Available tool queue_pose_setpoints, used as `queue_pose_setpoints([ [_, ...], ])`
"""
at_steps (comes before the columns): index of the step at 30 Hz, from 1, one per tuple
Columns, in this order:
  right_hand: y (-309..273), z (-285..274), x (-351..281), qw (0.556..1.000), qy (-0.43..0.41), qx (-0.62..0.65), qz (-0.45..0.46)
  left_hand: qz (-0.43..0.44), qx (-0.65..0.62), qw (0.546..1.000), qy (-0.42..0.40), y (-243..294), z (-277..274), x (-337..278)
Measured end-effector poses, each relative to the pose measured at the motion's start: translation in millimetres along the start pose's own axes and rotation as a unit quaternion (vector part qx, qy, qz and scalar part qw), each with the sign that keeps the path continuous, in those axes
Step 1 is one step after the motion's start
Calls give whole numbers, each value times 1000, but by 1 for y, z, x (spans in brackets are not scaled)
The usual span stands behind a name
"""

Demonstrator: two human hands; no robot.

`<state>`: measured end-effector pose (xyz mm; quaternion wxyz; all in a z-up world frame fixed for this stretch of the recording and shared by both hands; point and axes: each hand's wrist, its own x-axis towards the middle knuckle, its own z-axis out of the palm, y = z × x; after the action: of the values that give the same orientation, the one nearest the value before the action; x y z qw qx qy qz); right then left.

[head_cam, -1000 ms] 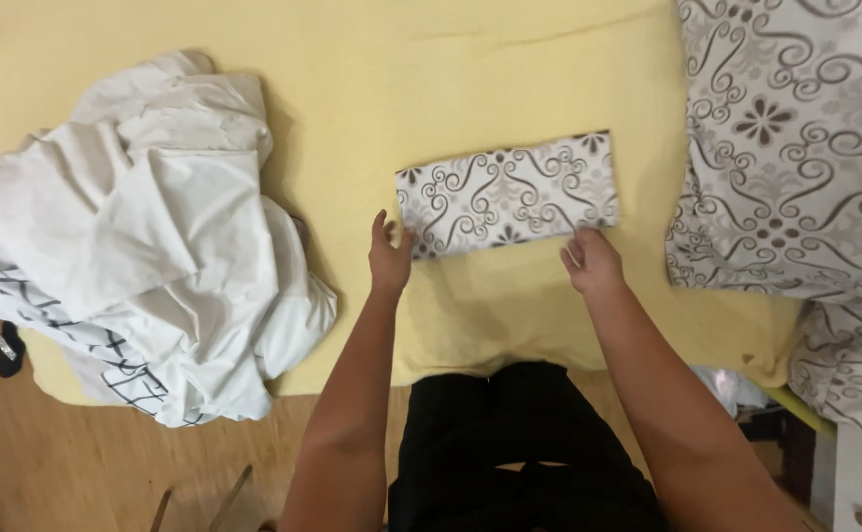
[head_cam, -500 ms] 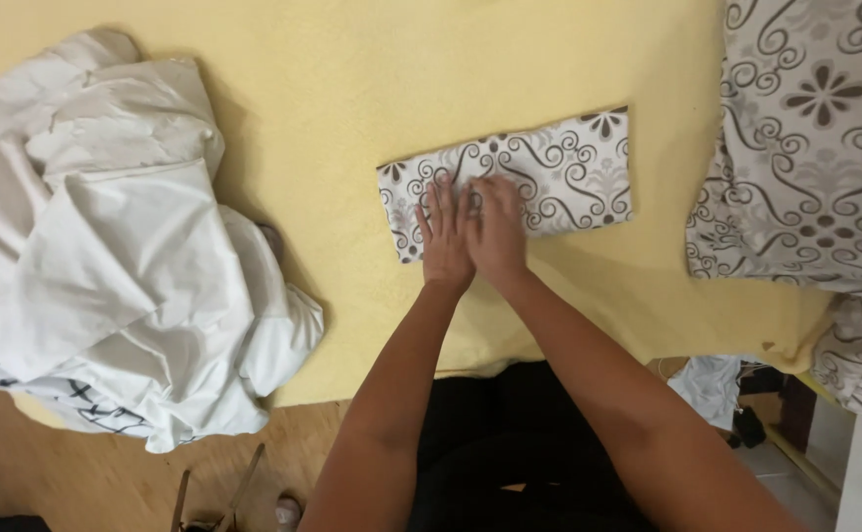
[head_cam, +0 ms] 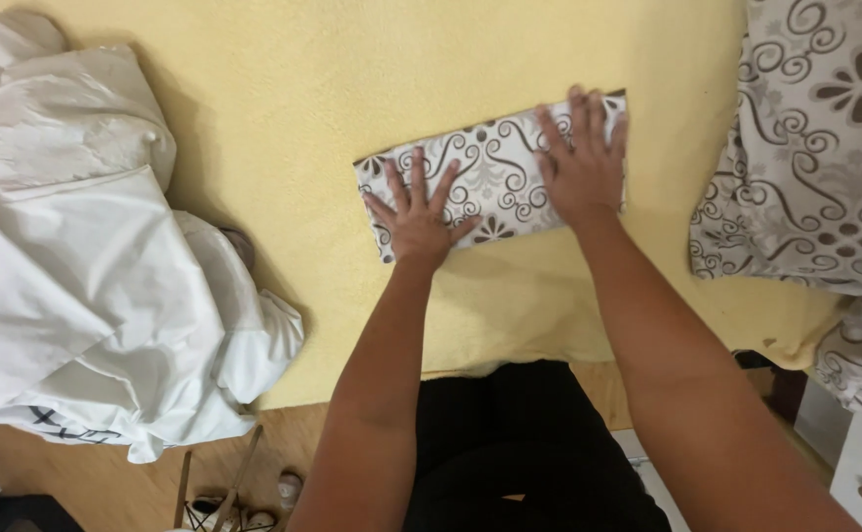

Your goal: The person folds a patterned cloth and a white cloth on a yellow bedsheet. They smooth out the fabric, fold it into smaller rectangles, and place the finished items on the bed.

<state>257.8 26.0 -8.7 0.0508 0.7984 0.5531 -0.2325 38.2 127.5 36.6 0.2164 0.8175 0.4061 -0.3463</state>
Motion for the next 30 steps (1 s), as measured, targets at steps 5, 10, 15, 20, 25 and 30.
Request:
queue_pose_setpoints([
  [5, 34, -2, -11, 991, 120, 25, 52, -83, -22, 996, -23, -14, -14, 2],
  [10, 27, 5, -47, 942, 182, 214, 181, -147, -190, 954, 181, -23, 42, -1],
  [15, 20, 27, -80, 915, 145, 296, 235, -192, -403, 826, 344, -44, 116, -15],
  [20, 41, 48, -99, 713, 79, 666, 204, -147, -662, 704, 210, -66, 118, -36],
  [25, 40, -3, -108, 644, 9, 724, 249, -114, -780, 604, 115, -91, 109, -41],
  [30, 55, -21, -73, 581, -15, 784, 219, -77, -829, 544, 108, -105, 67, -31],
])
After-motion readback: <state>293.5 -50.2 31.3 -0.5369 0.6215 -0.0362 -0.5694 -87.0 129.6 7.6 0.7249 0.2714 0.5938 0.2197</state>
